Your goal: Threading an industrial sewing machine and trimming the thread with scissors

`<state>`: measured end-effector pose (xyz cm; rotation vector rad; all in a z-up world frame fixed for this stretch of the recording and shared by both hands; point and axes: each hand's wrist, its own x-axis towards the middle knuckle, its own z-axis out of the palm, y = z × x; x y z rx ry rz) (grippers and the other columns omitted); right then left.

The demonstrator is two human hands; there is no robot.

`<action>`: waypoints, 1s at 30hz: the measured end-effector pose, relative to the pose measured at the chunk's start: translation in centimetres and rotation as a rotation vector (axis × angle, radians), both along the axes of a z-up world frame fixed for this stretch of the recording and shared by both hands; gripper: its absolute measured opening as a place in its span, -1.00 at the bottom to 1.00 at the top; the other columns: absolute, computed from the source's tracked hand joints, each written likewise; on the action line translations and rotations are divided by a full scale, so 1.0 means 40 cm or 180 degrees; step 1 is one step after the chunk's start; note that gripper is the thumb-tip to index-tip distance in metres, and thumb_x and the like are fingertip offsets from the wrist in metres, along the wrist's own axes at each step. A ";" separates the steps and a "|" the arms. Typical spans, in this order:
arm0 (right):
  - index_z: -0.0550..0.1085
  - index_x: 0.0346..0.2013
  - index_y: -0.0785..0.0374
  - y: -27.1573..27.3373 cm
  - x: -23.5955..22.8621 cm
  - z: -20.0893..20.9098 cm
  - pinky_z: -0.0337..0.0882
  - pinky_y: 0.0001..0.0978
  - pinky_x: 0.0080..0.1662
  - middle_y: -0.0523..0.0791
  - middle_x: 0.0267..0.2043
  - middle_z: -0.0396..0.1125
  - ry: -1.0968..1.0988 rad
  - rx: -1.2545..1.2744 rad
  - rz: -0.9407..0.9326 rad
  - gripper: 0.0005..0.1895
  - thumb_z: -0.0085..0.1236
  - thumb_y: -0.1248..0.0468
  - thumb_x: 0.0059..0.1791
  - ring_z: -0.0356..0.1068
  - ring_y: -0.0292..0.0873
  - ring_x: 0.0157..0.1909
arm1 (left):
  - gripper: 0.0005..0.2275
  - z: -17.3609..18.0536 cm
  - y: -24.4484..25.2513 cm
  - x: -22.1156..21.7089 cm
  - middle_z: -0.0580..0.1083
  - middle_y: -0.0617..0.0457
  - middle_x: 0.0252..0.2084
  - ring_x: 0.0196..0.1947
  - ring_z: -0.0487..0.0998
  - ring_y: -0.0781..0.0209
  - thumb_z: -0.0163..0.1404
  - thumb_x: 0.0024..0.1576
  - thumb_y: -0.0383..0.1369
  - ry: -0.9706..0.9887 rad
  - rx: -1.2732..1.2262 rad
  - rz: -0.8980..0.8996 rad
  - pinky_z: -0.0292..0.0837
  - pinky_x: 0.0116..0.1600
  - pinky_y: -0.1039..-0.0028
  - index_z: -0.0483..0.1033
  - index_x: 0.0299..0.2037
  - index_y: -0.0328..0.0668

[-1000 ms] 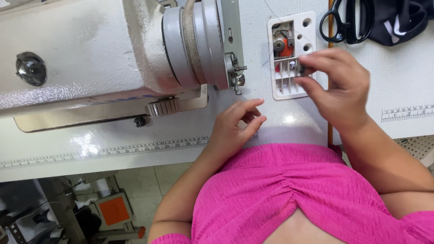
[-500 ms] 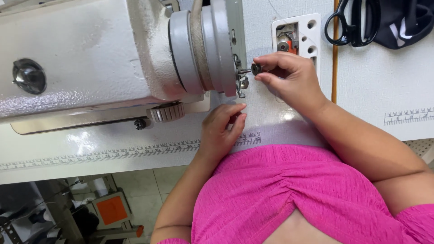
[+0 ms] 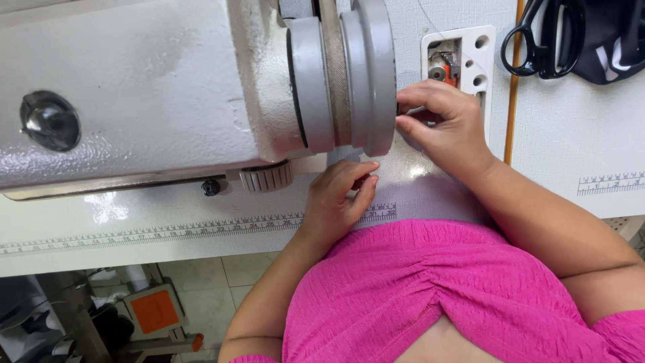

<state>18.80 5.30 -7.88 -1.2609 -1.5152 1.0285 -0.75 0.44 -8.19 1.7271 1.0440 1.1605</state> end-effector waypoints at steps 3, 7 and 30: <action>0.53 -0.21 0.44 0.002 -0.004 0.001 0.48 -0.39 -0.25 0.04 -0.28 0.38 -0.0081 0.0112 -0.0010 -0.81 0.27 0.52 -0.11 0.39 -0.14 -0.30 | -0.84 -0.002 0.001 -0.002 0.45 0.03 -0.50 -0.54 0.49 0.16 0.06 0.05 -0.53 -0.0028 -0.0046 -0.0061 0.45 -0.43 0.46 0.52 -0.16 -0.24; 0.56 -0.29 0.39 0.005 0.000 -0.019 0.49 -0.32 -0.31 0.01 -0.33 0.38 -0.0631 0.0686 -0.0030 -0.85 0.34 0.48 -0.13 0.39 -0.08 -0.36 | -0.86 -0.011 0.002 -0.003 0.45 0.00 -0.48 -0.51 0.52 0.11 0.06 0.06 -0.51 -0.0013 -0.0150 -0.0117 0.48 -0.41 0.46 0.52 -0.19 -0.28; 0.55 -0.35 0.44 0.031 -0.020 0.030 0.43 -0.21 -0.27 0.06 -0.37 0.38 -0.0602 0.0836 0.0006 -0.90 0.26 0.60 -0.11 0.37 0.02 -0.40 | -0.90 -0.077 -0.026 -0.010 0.50 -0.08 -0.46 -0.48 0.57 0.00 0.11 0.00 -0.49 0.0278 -0.0158 -0.0024 0.50 -0.41 0.43 0.50 -0.31 -0.32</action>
